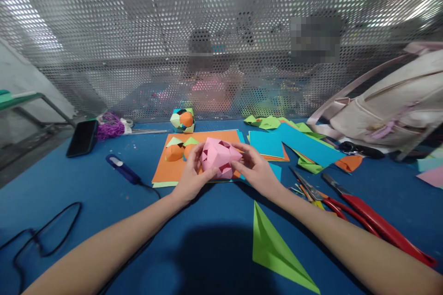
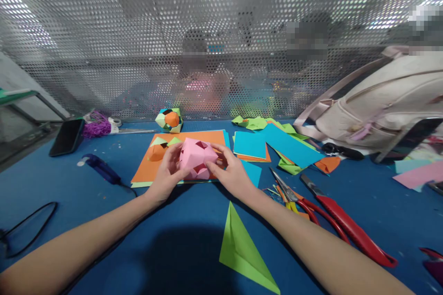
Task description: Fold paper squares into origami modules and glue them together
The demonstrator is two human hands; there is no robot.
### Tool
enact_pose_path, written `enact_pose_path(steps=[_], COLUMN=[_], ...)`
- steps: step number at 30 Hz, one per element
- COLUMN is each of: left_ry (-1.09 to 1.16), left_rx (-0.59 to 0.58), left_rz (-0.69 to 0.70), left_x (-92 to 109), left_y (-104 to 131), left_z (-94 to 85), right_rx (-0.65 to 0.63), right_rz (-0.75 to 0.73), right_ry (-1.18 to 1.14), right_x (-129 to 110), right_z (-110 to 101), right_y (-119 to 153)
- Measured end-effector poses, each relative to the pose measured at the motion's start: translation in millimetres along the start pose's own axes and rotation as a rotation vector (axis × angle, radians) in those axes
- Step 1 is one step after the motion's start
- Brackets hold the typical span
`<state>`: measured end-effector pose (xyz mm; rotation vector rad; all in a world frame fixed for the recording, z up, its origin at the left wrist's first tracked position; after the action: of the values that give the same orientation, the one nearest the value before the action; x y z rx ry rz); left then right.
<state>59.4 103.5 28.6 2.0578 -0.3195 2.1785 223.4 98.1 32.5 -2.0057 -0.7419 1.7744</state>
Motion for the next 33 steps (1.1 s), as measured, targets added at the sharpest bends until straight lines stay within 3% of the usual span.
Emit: enact_pose_path(steps=[9,20,26,33], left_ry=[-0.024,0.04,-0.047,-0.081], left_rx=[0.025,0.056,0.129,0.127], left_rz=[-0.037,-0.09,-0.123,-0.142], left_x=[-2.4,-10.0,-12.9,-12.1], left_y=[0.2,-1.8,-1.7,-2.5], left_z=[-0.2,-7.1,-11.5,-10.5], right_rx=[-0.024,-0.083,-0.116,-0.092], right_rz=[0.034,-0.079,-0.245,-0.489], right_ry=[0.093,0.239,0.345,0.533], right_x=[5.5,-7.6,-17.2,-31.9], right_z=[-3.5,-3.1,0.9,2.6], right_y=[1.9,0.0,1.4,4.8])
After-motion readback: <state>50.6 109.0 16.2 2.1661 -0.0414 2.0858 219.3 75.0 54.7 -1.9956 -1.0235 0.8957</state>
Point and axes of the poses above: each hand's wrist, its own y-axis away from the middle knuckle, its own z-axis out of the palm, x = y × z, the point moved 7 cm from there along -y, towards the middle knuckle, and after that the axes turned 15 degrees about -z, right-handed, at the moved point
